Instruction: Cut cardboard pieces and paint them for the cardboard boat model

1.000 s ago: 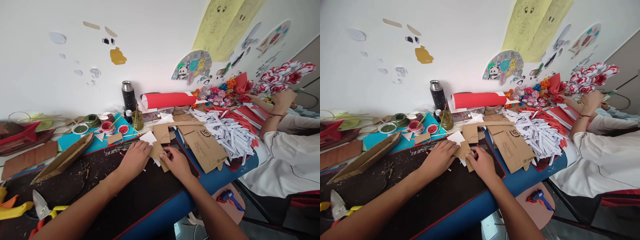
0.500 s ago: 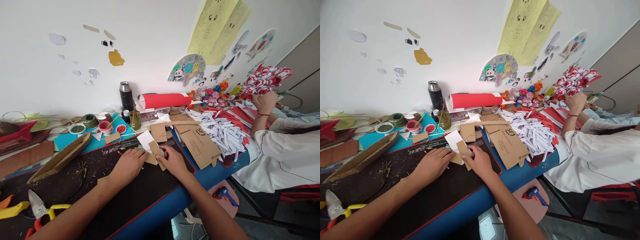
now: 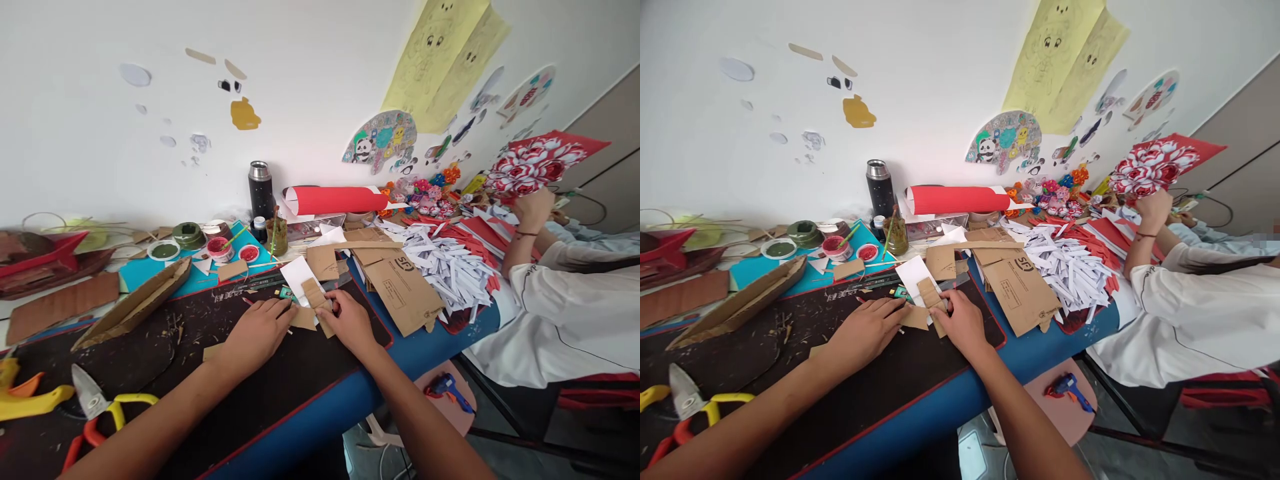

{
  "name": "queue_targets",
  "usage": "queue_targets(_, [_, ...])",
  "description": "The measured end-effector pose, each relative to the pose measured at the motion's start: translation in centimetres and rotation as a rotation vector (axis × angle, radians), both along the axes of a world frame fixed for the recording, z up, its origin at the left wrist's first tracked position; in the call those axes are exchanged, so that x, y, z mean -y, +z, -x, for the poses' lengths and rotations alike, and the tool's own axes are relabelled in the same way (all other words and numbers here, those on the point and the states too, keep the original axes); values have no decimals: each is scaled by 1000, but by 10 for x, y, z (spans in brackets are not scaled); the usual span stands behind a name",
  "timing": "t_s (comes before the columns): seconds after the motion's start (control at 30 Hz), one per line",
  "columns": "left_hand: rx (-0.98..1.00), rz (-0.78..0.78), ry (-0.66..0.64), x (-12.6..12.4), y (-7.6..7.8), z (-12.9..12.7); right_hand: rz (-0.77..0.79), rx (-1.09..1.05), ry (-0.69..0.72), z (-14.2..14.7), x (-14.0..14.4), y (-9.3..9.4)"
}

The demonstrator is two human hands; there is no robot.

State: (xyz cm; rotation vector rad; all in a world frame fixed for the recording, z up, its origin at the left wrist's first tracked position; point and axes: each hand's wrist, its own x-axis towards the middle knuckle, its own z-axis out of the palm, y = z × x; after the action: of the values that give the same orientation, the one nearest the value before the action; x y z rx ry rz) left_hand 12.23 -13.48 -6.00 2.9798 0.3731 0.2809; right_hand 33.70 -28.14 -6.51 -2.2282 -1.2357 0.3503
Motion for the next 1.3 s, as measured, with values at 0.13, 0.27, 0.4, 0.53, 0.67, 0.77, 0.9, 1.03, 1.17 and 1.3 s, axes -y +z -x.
queue_targets(0.13, [41, 54, -4, 3, -4, -2, -46, -25, -20, 0, 0, -3])
queue_targets(0.27, [47, 53, -34, 4, -5, -10, -155, -112, -52, 0, 2, -6])
queue_targets(0.4, [0, 5, -61, 4, 0, -18, -304, -367, -137, -3, 3, -9])
queue_targets(0.53, [10, 4, -47, 4, 0, -20, -385, -484, -208, -8, 6, -7])
queue_targets(0.67, [12, 36, -45, 6, -1, -21, -437, -613, -243, -3, 10, 5])
queue_targets(0.77, [51, 61, -42, 6, 5, -18, -446, -786, -226, 7, 8, 19])
queue_targets(0.9, [211, 272, 93, 2, 25, -4, -472, -906, -174, 21, -1, 33])
queue_targets(1.03, [229, 806, 189, -2, 45, 14, -432, -967, -103, 38, -15, 38])
queue_targets(1.17, [168, 1123, 212, -4, 55, 28, -356, -959, 19, 60, -32, 38])
queue_targets(1.3, [237, 1230, 282, -8, 55, 45, -306, -1019, 170, 81, -49, 39])
